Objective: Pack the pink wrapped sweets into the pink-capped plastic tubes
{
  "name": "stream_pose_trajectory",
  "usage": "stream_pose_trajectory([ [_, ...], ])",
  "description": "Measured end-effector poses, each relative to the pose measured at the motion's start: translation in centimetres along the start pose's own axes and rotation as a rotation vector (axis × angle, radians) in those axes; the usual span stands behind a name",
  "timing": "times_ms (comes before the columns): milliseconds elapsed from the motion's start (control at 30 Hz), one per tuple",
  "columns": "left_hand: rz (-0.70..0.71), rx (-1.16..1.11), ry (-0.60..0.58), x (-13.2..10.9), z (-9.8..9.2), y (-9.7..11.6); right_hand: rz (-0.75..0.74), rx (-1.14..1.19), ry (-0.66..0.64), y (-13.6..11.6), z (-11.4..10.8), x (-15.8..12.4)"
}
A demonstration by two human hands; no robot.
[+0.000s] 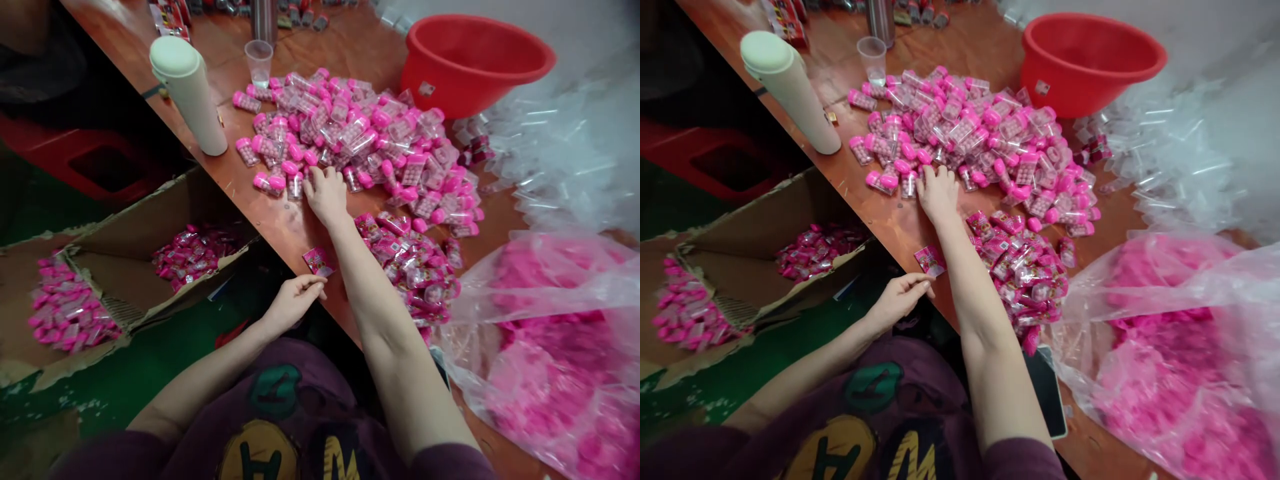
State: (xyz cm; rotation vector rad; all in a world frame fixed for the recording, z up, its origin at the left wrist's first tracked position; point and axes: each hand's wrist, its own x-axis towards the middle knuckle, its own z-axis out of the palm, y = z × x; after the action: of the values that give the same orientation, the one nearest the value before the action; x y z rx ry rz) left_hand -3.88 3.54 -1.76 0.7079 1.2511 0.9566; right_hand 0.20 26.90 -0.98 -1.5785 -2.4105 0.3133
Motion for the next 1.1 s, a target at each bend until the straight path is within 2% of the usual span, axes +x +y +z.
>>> stream_pose_trajectory([
  [67, 0.065, 0.107, 0.029, 0.0, -0.1, -0.1, 0.032, -0.005, 0.012, -0.1, 0.4, -0.4],
  [133, 0.191, 0.289, 0.071, -0.1, -0.1, -0.3, 0.047, -0.02, 0.026, 0.0, 0.3, -1.5],
  [200, 0.348, 0.55, 0.129, -0.1, 0.2, -0.6, 0.05, -0.029, 0.015, 0.3, -0.3, -3.0],
  [267, 0.439, 0.829, 0.181, 0.1, 0.6, -1.0, 0.047, 0.008, -0.038, 0.8, -1.2, -4.6],
  [367, 0.462, 1.156, 0.19, 0.8, 1.3, -1.6, 0.021, 0.226, -0.01, 1.5, -2.8, -7.3],
  [467, 0.474, 1.36, 0.175, 1.2, 1.8, -2.1, 0.11, 0.627, 0.094, 1.8, -4.3, -10.9],
  [600, 0.532, 1.389, 0.149, 1.1, 1.9, -2.2, 0.328, 1.275, -0.004, 1.7, -5.4, -17.2],
  [700, 0.554, 1.317, 0.185, 1.0, 1.7, -1.7, 0.407, 1.552, -0.017, 1.6, -5.4, -21.9],
  [867, 0.51, 1.387, 0.266, 1.0, 1.9, -0.5, 0.454, 1.635, 0.005, 1.9, -4.3, -27.1],
  [1000, 0.459, 1.397, 0.238, 1.1, 2.0, -0.8, 0.564, 1.655, -0.003, 1.7, -3.7, -28.8],
  [1100, 0.478, 1.213, 0.254, 1.0, 1.9, -1.4, 0.586, 1.721, -0.018, 1.4, -3.3, -29.1],
])
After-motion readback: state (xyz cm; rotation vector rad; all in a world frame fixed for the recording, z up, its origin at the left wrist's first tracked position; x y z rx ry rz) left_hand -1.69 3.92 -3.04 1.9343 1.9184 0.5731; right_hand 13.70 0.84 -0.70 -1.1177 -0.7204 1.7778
